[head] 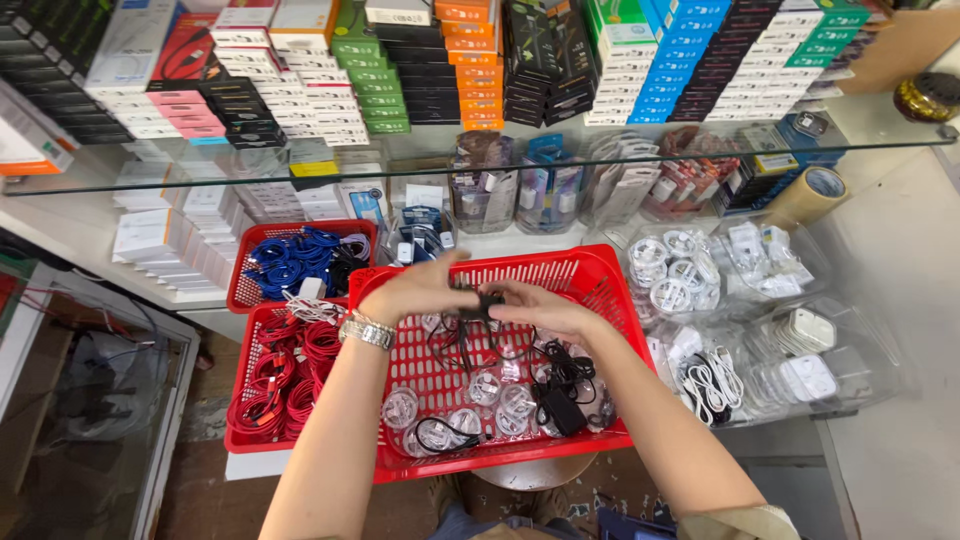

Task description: The person sorts a mixed pile of electronic accessories, including charging cables and power adapters, from a large red basket into smaller red baskets. The person handles items one by one, separating white cables from black ones and placing them into different containers.

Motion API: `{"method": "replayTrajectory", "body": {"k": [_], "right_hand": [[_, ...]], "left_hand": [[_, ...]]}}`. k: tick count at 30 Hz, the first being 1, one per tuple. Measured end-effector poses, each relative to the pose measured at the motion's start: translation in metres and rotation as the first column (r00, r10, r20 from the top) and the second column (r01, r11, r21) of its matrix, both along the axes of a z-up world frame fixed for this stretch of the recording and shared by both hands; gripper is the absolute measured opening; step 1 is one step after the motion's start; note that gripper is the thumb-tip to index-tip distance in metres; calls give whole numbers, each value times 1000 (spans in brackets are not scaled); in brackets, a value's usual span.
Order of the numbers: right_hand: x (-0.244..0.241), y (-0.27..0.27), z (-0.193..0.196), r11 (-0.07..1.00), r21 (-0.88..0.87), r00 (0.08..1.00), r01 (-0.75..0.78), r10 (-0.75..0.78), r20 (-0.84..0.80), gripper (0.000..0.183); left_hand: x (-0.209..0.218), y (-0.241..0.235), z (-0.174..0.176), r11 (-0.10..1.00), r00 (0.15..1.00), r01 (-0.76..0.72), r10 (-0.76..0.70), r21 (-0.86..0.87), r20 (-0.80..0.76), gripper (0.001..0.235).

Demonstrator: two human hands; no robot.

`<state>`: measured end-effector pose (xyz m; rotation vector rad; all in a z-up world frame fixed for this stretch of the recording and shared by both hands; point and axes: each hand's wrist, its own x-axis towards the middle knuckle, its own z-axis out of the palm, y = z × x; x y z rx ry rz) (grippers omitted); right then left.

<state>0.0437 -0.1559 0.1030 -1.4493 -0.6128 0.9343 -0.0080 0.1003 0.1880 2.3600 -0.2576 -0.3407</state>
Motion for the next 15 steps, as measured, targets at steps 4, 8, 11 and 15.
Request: {"method": "replayTrajectory", "body": {"k": [4, 8, 11, 15], "right_hand": [[17, -12, 21, 990, -137, 999, -23, 17, -48, 51], [44, -53, 40, 947, -191, 892, 257, -156, 424, 43], [57, -87, 59, 906, -103, 849, 410, -337, 406, 33], [59, -113, 82, 735, -304, 752, 606, -406, 519, 34]], "left_hand": [[-11, 16, 41, 974, 976, -214, 216, -78, 22, 77], [-24, 34, 43, 911, 935, -355, 350, -210, -62, 67], [-31, 46, 19, 894, 906, -389, 415, -222, 81, 61], [-34, 51, -35, 801, 848, -523, 523, -291, -86, 57]]}}
